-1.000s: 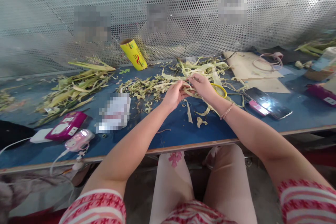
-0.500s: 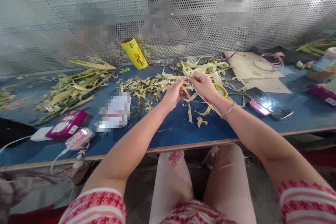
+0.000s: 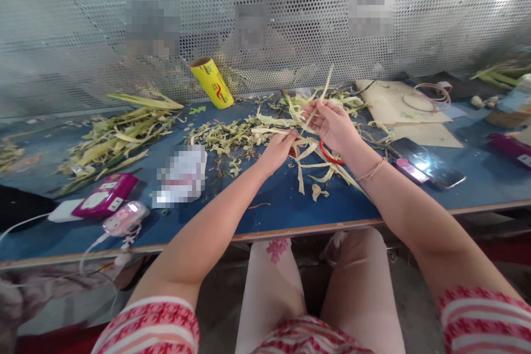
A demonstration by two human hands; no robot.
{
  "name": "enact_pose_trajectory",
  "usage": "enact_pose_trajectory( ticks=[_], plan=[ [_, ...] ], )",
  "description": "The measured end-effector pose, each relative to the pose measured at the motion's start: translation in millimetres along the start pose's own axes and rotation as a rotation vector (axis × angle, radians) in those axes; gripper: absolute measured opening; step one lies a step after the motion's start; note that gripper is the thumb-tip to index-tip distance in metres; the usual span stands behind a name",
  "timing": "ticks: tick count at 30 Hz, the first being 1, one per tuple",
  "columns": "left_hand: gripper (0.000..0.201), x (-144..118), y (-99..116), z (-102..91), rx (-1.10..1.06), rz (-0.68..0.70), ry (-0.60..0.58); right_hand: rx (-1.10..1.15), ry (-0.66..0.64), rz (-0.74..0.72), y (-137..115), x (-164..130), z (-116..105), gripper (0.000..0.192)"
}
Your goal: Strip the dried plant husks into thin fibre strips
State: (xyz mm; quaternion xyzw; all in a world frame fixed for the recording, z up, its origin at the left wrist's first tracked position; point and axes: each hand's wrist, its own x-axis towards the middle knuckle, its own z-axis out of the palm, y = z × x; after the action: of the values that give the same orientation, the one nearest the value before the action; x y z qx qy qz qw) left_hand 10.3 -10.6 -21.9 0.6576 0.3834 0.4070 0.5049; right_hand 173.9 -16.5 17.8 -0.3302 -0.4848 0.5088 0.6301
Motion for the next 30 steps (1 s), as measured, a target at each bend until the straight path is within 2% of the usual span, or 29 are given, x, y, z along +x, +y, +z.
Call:
enact_pose_trajectory(
  ticks=[5, 10, 15, 19, 24, 30],
  plan=[
    [0.036, -1.3, 3.9, -2.2, 0.087, 0.027, 0.054, -0.011, -0.028, -0.084, -7.2, 0.1, -1.1, 0.024],
    [0.038, -3.1, 13.6, 1.2, -0.026, -0.046, 0.047, -0.15, -0.129, -0.137, -2.5, 0.6, 0.0, 0.026],
    [0.029, -1.7, 13.5, 0.5, -0.147, -0.021, 0.042, -0.42, -0.235, -0.137, -0.3, -3.3, 2.0, 0.052],
    [0.026, -1.6, 14.4, 2.2, -0.185, -0.041, 0.059, -0.546, -0.201, -0.146, -4.5, -7.1, 5.3, 0.06],
    [0.026, -2.7, 15.3, 4.5, -0.229, -0.097, 0.049, -0.645, -0.115, -0.14, -1.9, -4.2, 4.4, 0.052],
    [0.027, -1.1, 9.3, 1.9, -0.236, -0.097, 0.025, -0.717, -0.021, -0.159, -0.7, -2.1, 2.2, 0.046]
  ],
)
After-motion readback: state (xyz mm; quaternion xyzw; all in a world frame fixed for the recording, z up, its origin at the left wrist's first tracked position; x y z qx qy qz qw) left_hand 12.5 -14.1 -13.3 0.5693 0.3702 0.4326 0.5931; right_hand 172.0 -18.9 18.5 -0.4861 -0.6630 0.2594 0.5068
